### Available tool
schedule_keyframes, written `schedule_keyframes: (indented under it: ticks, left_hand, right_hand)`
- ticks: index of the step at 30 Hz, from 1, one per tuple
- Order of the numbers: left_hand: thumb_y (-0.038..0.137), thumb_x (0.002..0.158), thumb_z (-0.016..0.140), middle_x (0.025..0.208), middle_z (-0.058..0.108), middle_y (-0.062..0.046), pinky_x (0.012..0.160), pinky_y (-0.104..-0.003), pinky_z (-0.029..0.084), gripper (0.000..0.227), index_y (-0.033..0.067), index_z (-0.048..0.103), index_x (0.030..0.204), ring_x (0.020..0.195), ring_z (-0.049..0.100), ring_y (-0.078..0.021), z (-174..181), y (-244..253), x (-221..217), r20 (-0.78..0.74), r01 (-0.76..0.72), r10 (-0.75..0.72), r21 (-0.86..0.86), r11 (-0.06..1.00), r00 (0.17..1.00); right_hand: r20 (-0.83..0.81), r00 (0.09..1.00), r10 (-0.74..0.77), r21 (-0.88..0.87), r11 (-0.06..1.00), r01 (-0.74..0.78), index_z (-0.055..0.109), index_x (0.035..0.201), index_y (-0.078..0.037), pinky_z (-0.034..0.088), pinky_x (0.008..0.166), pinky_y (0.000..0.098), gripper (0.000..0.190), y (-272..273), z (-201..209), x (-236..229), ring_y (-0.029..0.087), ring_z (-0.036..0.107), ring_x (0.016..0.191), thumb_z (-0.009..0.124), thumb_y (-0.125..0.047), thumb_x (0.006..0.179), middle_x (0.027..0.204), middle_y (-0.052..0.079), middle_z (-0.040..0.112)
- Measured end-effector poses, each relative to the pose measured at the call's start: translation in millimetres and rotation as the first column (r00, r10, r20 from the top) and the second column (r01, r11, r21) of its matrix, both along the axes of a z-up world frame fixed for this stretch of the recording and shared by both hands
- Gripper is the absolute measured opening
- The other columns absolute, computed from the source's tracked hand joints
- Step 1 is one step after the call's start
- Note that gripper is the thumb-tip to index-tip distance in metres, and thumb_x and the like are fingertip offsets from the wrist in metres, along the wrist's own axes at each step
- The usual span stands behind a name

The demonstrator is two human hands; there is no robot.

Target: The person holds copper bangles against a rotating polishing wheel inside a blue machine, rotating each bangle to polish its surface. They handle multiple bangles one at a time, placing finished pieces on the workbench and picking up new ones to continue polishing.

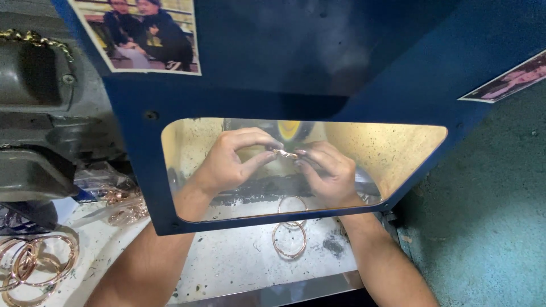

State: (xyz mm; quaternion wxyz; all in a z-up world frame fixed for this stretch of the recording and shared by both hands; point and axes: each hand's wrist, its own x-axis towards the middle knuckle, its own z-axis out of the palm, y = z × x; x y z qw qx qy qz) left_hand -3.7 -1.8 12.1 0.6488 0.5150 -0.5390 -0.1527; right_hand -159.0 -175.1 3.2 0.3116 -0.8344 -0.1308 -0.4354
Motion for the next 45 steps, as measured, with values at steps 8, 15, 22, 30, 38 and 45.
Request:
schedule_keyframes:
  ticks: [8,15,22,30,38,45]
  left_hand:
    - [0.007,0.091,0.074,0.096,0.08,-0.011,0.09,-0.041,0.058,0.018,0.0099,0.078,0.108,0.095,0.076,-0.025,-15,-9,4,-0.118,-0.017,0.037,0.163,0.987,0.992]
    - [0.003,0.087,0.077,0.1,0.079,-0.015,0.095,-0.046,0.059,0.021,0.0042,0.076,0.108,0.102,0.075,-0.0289,-25,-11,6,-0.196,0.018,0.019,0.184,0.983,0.98]
    - [0.001,0.084,0.08,0.103,0.078,-0.016,0.097,-0.045,0.059,0.024,0.0024,0.076,0.107,0.105,0.074,-0.0306,-31,-12,9,-0.191,0.03,0.008,0.192,0.981,0.982]
    - [0.005,0.089,0.077,0.097,0.079,-0.011,0.094,-0.041,0.059,0.016,0.0063,0.078,0.105,0.1,0.076,-0.0266,-25,-16,3,-0.116,-0.033,0.055,0.19,0.981,0.992]
    - [0.007,0.096,0.07,0.089,0.078,-0.012,0.084,-0.038,0.061,0.013,0.0048,0.077,0.107,0.089,0.077,-0.0254,-23,-20,-4,-0.054,-0.21,0.223,0.186,0.96,0.973]
    - [0.007,0.095,0.071,0.088,0.078,-0.013,0.083,-0.04,0.061,0.014,0.003,0.076,0.107,0.089,0.077,-0.0279,-24,-14,5,-0.044,-0.218,0.227,0.149,0.964,0.973]
  right_hand:
    - [-0.378,0.925,-0.025,0.316,0.936,0.155,0.073,0.104,0.005,0.059,0.078,0.0489,0.035,6,0,-12,0.034,0.076,0.091,0.087,-0.01,0.076,0.092,0.023,0.075]
    - [-0.266,0.964,-0.005,0.303,0.949,0.088,0.078,0.094,0.0,0.06,0.076,0.0423,0.01,-2,0,-9,0.03,0.075,0.084,0.08,-0.001,0.084,0.089,0.019,0.076]
    - [-0.247,0.969,-0.015,0.217,0.974,0.07,0.079,0.096,-0.002,0.06,0.071,0.041,0.011,-14,-9,-11,0.032,0.075,0.08,0.08,-0.003,0.085,0.085,0.017,0.076]
    - [-0.416,0.906,-0.082,0.376,0.892,0.253,0.078,0.097,0.0,0.06,0.075,0.0426,0.009,0,-4,-8,0.03,0.075,0.082,0.074,-0.001,0.089,0.085,0.018,0.077]
    - [-0.64,0.761,-0.105,0.517,0.674,0.527,0.08,0.104,-0.004,0.058,0.084,0.0422,0.015,27,3,8,0.019,0.071,0.089,0.072,-0.007,0.092,0.087,0.015,0.079]
    - [-0.558,0.815,-0.153,0.468,0.753,0.462,0.08,0.098,-0.005,0.059,0.069,0.0338,0.011,25,-2,16,0.015,0.069,0.074,0.071,-0.004,0.091,0.076,0.012,0.076]
